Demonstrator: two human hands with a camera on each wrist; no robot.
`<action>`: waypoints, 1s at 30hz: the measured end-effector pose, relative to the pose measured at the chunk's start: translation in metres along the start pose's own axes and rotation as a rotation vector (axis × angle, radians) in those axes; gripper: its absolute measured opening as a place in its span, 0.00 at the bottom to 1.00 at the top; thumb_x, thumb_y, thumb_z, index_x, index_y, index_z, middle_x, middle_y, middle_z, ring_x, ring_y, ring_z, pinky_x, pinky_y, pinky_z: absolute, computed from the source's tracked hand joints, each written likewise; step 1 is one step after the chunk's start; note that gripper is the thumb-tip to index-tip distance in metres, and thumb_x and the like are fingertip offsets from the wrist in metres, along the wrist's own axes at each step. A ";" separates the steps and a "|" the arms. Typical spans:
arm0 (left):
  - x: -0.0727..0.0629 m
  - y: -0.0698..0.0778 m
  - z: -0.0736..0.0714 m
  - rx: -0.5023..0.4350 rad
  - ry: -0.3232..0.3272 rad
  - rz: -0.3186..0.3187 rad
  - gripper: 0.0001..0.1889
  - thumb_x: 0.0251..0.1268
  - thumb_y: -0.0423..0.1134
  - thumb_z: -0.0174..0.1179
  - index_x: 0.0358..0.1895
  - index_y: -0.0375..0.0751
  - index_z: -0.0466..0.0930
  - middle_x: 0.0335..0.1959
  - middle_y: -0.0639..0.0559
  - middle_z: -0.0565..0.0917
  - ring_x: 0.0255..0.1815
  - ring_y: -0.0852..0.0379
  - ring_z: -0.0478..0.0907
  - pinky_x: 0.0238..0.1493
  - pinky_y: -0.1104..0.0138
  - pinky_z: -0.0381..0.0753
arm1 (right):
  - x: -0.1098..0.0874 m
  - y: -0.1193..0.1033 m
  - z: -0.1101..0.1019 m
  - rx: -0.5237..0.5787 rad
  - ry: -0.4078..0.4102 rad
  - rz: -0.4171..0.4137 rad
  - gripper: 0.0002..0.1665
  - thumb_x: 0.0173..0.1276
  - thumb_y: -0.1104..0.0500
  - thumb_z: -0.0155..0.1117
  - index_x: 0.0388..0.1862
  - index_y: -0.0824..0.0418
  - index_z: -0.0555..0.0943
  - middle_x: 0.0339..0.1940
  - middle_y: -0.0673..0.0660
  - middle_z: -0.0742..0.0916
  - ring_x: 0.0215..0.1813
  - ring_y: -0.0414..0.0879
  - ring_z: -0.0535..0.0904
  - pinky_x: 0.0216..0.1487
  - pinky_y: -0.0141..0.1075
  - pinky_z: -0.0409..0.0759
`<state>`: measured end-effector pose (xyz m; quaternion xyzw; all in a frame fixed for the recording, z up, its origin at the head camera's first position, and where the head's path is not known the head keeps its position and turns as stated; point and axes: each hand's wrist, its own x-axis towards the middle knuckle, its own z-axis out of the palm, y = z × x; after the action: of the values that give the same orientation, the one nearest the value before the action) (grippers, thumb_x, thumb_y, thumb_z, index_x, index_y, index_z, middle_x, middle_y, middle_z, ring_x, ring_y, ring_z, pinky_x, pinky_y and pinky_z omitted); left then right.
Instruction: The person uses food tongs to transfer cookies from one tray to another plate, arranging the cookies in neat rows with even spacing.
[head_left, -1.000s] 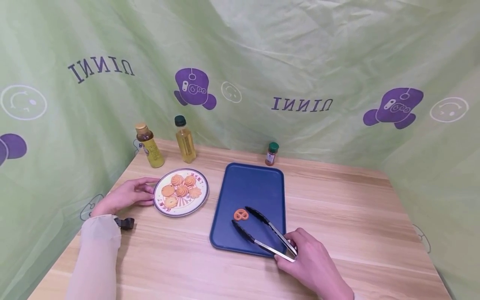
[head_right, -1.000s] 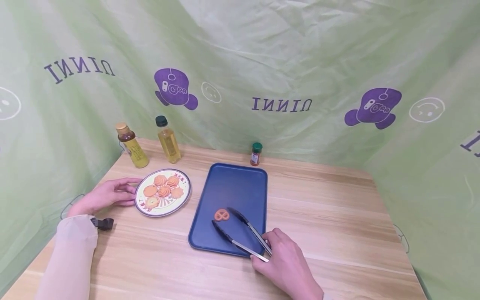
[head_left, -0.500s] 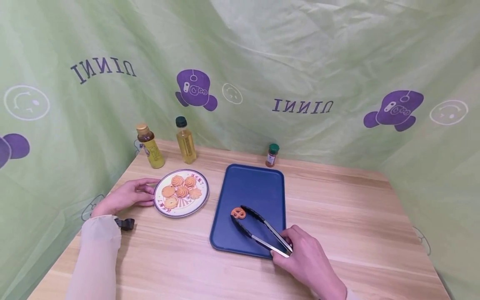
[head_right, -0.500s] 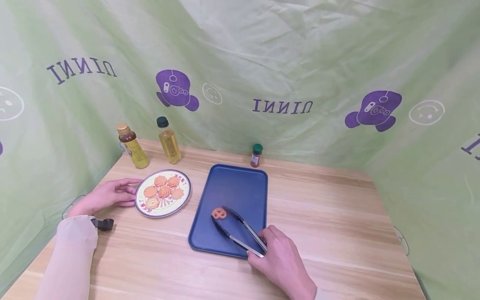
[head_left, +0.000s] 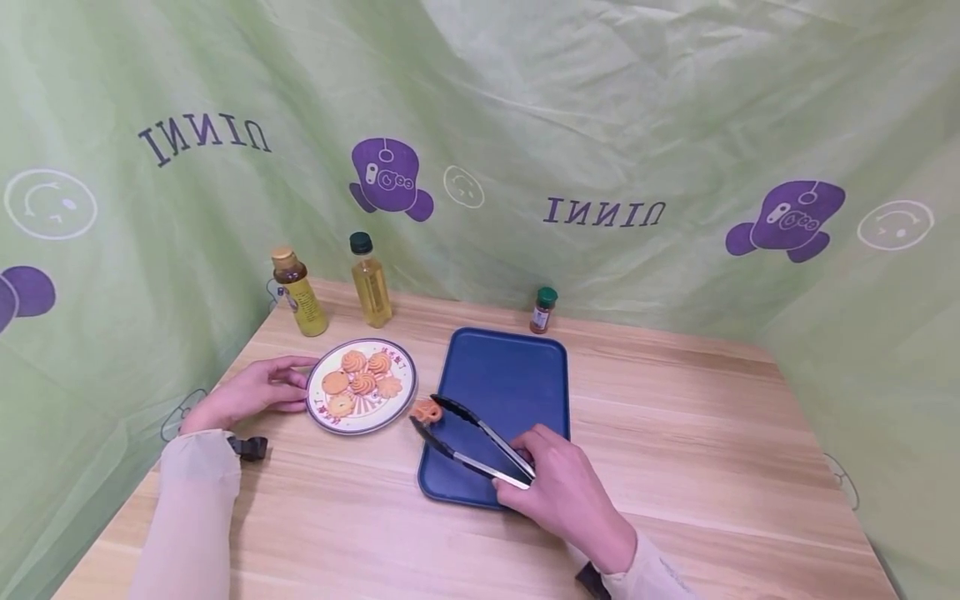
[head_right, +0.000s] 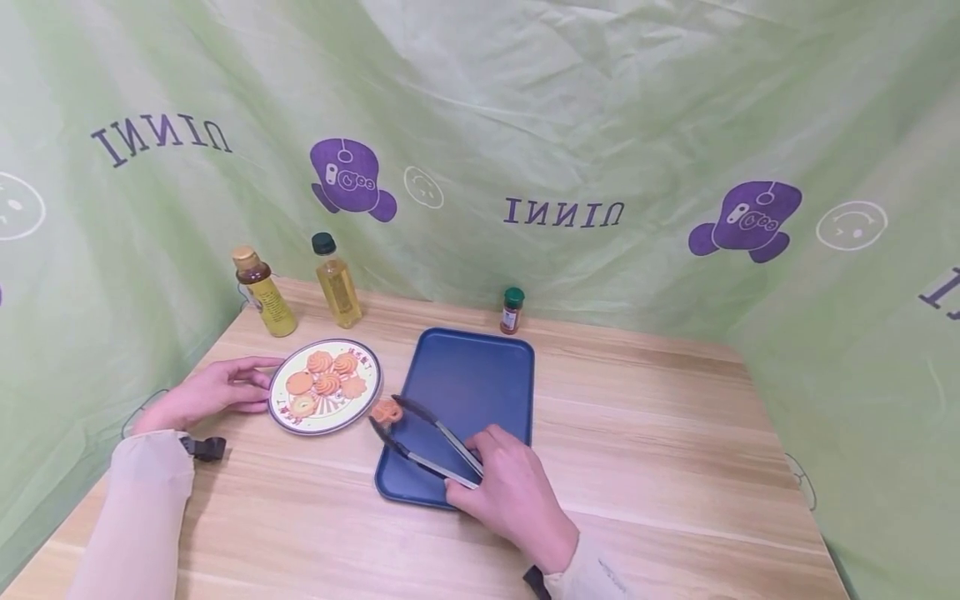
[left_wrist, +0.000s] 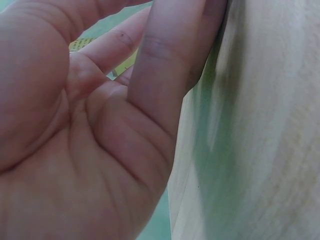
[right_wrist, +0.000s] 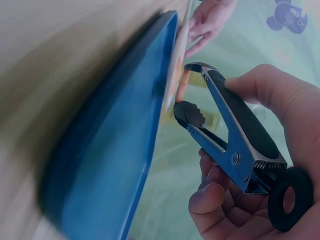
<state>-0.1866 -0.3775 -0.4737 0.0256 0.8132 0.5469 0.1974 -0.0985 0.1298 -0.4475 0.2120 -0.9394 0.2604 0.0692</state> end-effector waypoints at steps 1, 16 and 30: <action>0.000 0.000 0.000 0.000 -0.002 0.005 0.40 0.80 0.28 0.66 0.88 0.26 0.57 0.63 0.30 0.81 0.51 0.63 0.90 0.60 0.64 0.97 | 0.003 -0.003 0.002 0.006 -0.003 -0.015 0.19 0.54 0.48 0.84 0.42 0.54 0.90 0.33 0.41 0.82 0.33 0.34 0.73 0.33 0.26 0.75; -0.001 0.003 0.000 -0.012 -0.022 0.037 0.40 0.79 0.26 0.65 0.87 0.22 0.55 0.60 0.31 0.84 0.50 0.63 0.90 0.59 0.65 0.97 | 0.049 -0.045 0.027 0.003 -0.061 -0.138 0.20 0.58 0.48 0.81 0.44 0.58 0.90 0.35 0.47 0.85 0.33 0.39 0.76 0.32 0.28 0.78; 0.000 -0.001 0.000 -0.003 -0.018 0.044 0.40 0.79 0.27 0.66 0.87 0.23 0.56 0.59 0.32 0.84 0.50 0.63 0.90 0.58 0.66 0.97 | 0.062 -0.053 0.037 -0.059 -0.072 -0.170 0.22 0.59 0.45 0.82 0.44 0.59 0.90 0.35 0.48 0.86 0.34 0.40 0.78 0.31 0.30 0.81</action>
<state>-0.1867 -0.3783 -0.4748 0.0481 0.8098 0.5521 0.1927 -0.1321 0.0468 -0.4402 0.2981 -0.9271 0.2181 0.0637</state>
